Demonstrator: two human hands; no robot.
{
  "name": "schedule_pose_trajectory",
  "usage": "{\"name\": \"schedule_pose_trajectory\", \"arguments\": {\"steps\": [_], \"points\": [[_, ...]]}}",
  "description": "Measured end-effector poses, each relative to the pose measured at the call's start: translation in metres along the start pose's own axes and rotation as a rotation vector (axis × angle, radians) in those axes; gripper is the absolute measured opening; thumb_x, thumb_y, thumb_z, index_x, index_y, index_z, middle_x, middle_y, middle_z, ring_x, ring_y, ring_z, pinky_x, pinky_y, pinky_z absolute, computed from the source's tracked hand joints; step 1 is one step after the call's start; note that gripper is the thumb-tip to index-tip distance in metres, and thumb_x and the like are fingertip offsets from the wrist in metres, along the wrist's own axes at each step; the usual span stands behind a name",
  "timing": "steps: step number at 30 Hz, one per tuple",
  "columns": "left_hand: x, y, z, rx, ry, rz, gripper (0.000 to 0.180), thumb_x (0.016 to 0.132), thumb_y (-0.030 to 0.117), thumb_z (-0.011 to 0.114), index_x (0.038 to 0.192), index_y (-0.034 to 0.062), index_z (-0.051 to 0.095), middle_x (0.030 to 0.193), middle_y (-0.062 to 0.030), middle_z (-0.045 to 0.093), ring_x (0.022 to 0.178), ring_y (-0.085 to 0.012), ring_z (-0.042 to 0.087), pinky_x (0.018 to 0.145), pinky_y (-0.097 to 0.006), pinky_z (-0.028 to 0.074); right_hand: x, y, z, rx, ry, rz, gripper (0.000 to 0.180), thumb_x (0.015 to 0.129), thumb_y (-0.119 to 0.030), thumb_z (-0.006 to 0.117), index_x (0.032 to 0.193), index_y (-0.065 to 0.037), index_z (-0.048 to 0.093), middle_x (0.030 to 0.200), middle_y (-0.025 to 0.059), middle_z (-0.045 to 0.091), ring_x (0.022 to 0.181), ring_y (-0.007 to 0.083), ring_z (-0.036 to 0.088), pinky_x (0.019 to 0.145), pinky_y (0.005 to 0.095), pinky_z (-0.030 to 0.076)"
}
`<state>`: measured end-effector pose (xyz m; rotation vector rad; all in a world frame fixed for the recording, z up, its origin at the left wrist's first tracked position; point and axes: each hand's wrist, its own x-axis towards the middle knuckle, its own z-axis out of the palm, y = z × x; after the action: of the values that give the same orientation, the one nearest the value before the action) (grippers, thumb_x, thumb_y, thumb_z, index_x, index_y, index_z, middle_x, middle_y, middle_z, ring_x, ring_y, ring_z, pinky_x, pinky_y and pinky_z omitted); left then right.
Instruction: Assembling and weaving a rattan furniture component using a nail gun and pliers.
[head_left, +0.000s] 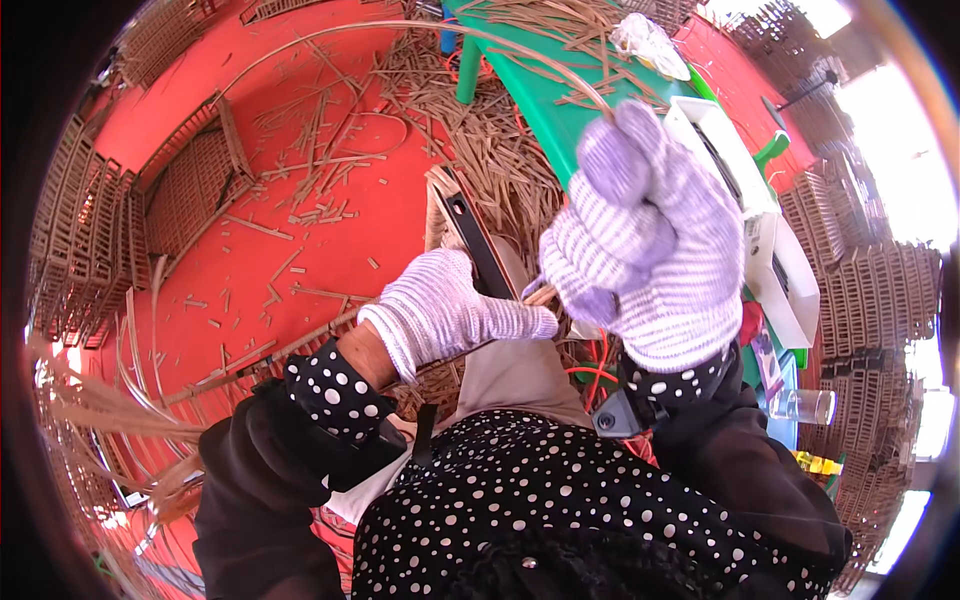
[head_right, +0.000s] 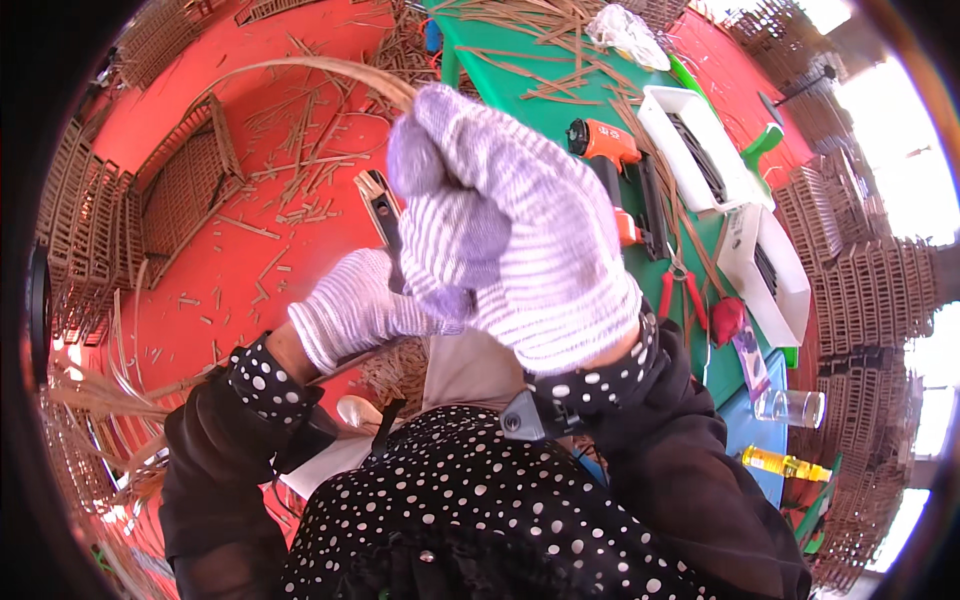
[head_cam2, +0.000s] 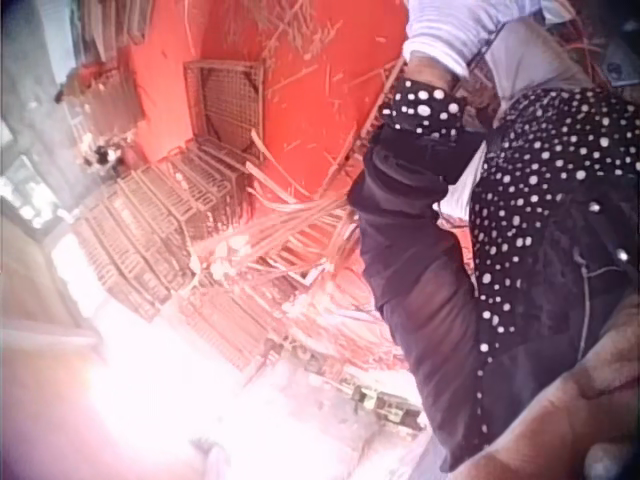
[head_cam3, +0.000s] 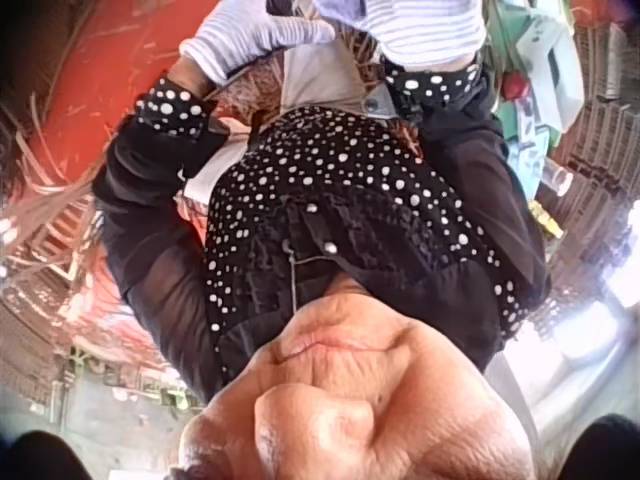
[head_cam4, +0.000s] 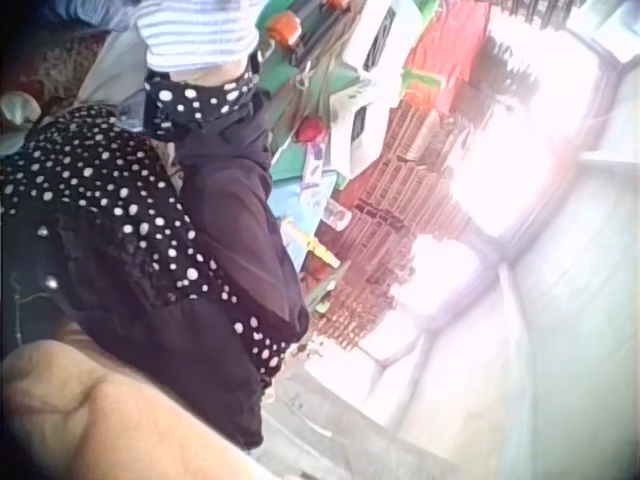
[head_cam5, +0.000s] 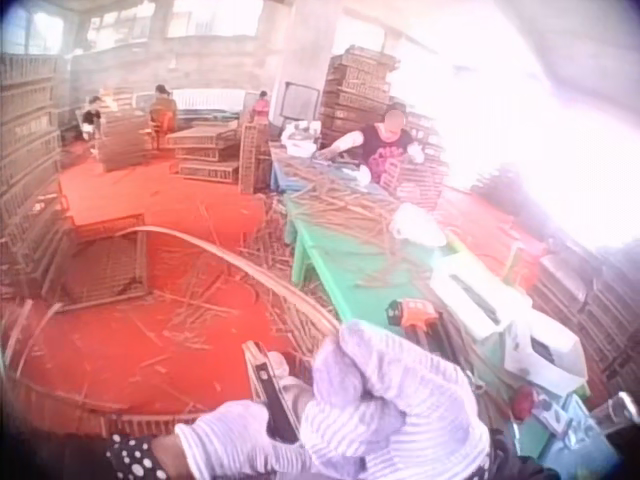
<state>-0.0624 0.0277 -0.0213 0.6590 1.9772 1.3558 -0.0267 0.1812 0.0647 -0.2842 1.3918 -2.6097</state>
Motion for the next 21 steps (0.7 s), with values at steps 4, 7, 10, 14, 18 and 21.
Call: {"name": "schedule_pose_trajectory", "arguments": {"steps": [4, 7, 10, 14, 18, 21], "points": [[-0.009, -0.004, 0.006, 0.245, 0.03, -0.16, 0.062, 0.058, 0.055, 0.074, 0.08, -0.0021, 0.064, 0.07, -0.017, 0.063, 0.067, -0.026, 0.062, 0.062, -0.036, 0.048, -0.021, 0.002, 0.019, -0.264, 0.083, -0.143, 0.03, 0.089, -0.027, 0.05, 0.104, -0.002, 0.055, 0.074, 0.007, 0.057, 0.038, 0.0171, 0.044, 0.033, 0.029, 0.035], [-0.01, -0.025, 0.026, 0.009, 0.055, -0.037, 0.066, 0.056, 0.057, 0.074, 0.08, -0.0041, 0.064, 0.071, -0.0182, 0.063, 0.068, -0.0276, 0.063, 0.065, -0.036, 0.048, -0.022, 0.013, 0.019, -0.145, 0.177, -0.23, 0.032, 0.088, -0.026, 0.053, 0.108, 0.0, 0.055, 0.082, 0.0103, 0.061, 0.041, 0.0172, 0.048, 0.034, 0.0294, 0.037], [-0.016, -0.009, 0.024, -0.054, 0.136, -0.039, 0.065, 0.06, 0.054, 0.073, 0.082, -0.0054, 0.063, 0.071, -0.0182, 0.063, 0.067, -0.0272, 0.062, 0.065, -0.036, 0.049, 0.013, 0.008, 0.012, -0.43, 0.022, -0.073, 0.02, 0.087, -0.014, 0.053, 0.099, 0.003, 0.057, 0.078, 0.011, 0.061, 0.045, 0.0173, 0.052, 0.043, 0.0319, 0.045], [-0.012, -0.01, 0.031, -0.265, 0.14, -0.094, 0.046, 0.074, 0.036, 0.07, 0.089, -0.0053, 0.061, 0.072, -0.0095, 0.062, 0.066, -0.0149, 0.059, 0.06, -0.029, 0.048, 0.074, 0.055, -0.021, -0.54, -0.173, -0.148, 0.013, 0.089, -0.004, 0.047, 0.085, 0.004, 0.055, 0.067, 0.0116, 0.06, 0.059, 0.0197, 0.061, 0.059, 0.0305, 0.051], [-0.015, 0.0, 0.029, -0.432, 0.18, -0.213, 0.036, 0.079, 0.027, 0.069, 0.093, -0.0052, 0.058, 0.07, -0.0009, 0.058, 0.059, -0.0065, 0.053, 0.053, -0.022, 0.044, 0.084, 0.077, -0.045, -0.45, -0.104, 0.166, 0.015, 0.09, -0.006, 0.046, 0.082, 0.004, 0.054, 0.064, 0.0129, 0.061, 0.062, 0.0214, 0.063, 0.064, 0.0309, 0.051], [-0.018, -0.005, 0.031, -0.487, 0.198, -0.229, 0.037, 0.08, 0.031, 0.068, 0.09, -0.004, 0.059, 0.067, -0.0006, 0.057, 0.055, -0.0062, 0.052, 0.048, -0.022, 0.042, 0.08, 0.081, -0.043, -0.455, -0.086, 0.197, 0.018, 0.091, -0.009, 0.045, 0.082, 0.004, 0.055, 0.066, 0.0131, 0.063, 0.06, 0.02, 0.062, 0.064, 0.0299, 0.049]]}}
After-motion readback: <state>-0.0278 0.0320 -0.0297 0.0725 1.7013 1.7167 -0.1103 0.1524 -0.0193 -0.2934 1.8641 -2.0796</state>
